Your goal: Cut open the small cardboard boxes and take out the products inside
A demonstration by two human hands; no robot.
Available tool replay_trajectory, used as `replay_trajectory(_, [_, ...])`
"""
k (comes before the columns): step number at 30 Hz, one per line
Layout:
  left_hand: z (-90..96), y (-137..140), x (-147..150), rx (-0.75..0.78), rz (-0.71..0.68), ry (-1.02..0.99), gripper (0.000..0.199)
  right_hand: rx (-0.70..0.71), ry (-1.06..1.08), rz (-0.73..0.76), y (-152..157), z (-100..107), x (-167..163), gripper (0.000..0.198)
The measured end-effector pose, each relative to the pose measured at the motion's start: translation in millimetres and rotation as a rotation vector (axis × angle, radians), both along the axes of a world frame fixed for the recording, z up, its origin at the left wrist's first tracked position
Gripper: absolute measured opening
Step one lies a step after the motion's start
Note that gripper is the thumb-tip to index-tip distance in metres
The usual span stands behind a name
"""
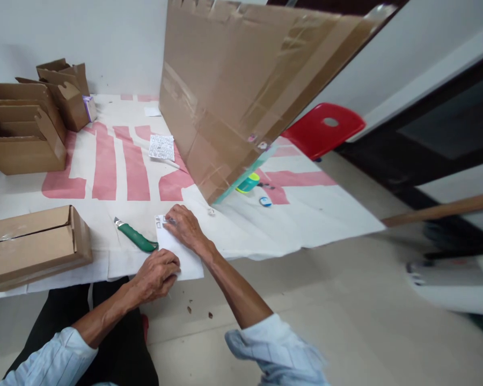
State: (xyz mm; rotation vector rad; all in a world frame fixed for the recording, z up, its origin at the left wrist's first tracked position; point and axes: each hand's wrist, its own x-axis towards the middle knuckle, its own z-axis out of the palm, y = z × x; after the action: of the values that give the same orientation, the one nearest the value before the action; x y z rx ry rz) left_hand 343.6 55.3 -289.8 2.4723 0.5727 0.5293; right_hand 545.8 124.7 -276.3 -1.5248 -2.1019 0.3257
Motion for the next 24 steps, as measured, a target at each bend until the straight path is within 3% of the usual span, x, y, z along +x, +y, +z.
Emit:
replay_trajectory(7, [0.4, 1, 0, 0.004, -0.003, -0.015, 0.008, 0.022, -0.073, -0.02, 0, 7, -2, 0.004])
replay_trajectory(14, [-2.9, 3, -4, 0.011, -0.035, 0.011, 0.016, 0.297, 0.232, -0.238, -22, 28, 11, 0.016])
replay_trajectory(19, [-5.1, 6, -6, 0.049, -0.059, 0.021, 0.021, 0.338, 0.326, -0.387, -59, 6, 17, 0.015])
replay_trajectory(24, [-8.4, 5, -6, 0.07, -0.034, -0.061, 0.018, 0.262, 0.347, -0.399, -86, -24, 8, 0.013])
